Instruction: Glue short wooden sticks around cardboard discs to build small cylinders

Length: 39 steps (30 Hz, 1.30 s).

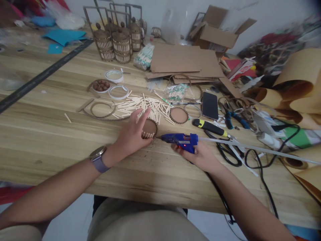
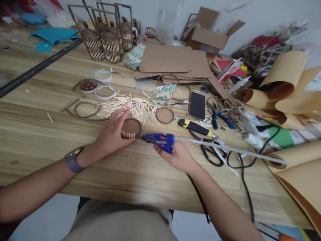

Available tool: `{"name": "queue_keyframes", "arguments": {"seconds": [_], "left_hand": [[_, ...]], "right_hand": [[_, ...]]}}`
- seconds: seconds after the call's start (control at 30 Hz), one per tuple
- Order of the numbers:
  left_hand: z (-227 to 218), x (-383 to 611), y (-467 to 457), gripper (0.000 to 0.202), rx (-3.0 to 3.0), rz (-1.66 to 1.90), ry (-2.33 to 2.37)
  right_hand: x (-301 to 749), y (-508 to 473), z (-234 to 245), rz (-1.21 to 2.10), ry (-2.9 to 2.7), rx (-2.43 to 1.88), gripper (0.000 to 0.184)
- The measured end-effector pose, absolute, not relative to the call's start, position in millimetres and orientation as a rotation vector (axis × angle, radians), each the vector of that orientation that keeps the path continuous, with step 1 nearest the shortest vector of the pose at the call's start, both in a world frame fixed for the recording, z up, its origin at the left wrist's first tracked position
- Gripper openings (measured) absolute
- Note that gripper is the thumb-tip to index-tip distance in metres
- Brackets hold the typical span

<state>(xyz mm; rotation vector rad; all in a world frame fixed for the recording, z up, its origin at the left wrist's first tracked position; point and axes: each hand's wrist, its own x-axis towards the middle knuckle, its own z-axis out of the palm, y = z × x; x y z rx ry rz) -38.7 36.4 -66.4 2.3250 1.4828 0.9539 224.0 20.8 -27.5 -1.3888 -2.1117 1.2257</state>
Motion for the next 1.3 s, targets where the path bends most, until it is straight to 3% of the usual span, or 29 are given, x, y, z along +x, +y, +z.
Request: {"name": "queue_keyframes", "arguments": {"seconds": [0.53, 1.3], "left_hand": [[-65, -38, 36, 0.11, 2.304, 0.947, 1.482], [-64, -38, 36, 0.108, 2.335, 0.924, 1.48]], "right_hand": [[217, 15, -34, 1.031, -2.203, -1.43, 0.037], [216, 14, -42, 0.968, -2.198, -1.44, 0.037]]}}
